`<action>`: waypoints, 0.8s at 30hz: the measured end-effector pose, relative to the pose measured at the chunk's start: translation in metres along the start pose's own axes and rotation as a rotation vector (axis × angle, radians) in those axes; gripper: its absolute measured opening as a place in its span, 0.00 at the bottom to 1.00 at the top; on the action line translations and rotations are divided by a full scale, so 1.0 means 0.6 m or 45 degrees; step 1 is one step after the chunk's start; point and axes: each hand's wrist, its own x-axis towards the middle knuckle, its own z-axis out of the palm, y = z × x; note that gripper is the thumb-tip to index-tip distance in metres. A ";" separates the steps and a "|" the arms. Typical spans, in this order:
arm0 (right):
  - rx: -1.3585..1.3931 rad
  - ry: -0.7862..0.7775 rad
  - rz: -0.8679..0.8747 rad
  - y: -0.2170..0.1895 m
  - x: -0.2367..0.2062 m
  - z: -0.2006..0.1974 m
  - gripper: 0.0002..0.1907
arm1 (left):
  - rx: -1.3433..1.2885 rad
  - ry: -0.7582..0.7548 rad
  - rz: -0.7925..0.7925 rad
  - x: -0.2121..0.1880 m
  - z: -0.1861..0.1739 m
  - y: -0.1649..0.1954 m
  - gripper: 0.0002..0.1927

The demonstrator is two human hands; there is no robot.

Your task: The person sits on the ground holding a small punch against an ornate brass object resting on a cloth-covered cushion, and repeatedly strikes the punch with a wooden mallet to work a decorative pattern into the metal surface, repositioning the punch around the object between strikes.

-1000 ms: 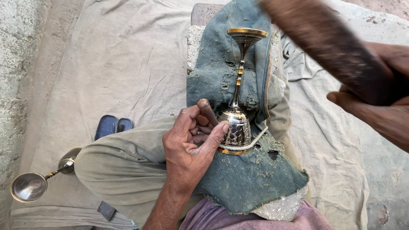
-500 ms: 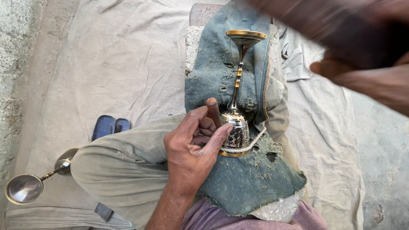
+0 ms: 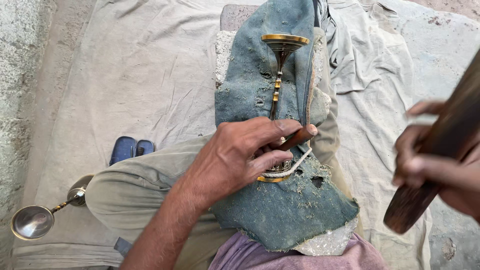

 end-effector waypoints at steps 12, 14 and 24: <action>-1.219 0.219 0.336 -0.013 -0.062 0.079 0.25 | -0.126 -0.174 0.131 0.007 -0.016 -0.018 0.23; -1.262 0.247 0.438 -0.015 -0.069 0.076 0.23 | -0.149 -0.168 0.174 0.006 -0.016 -0.018 0.23; -1.331 0.400 -0.054 0.056 -0.118 0.075 0.16 | 0.033 -0.335 0.259 0.019 -0.024 0.005 0.22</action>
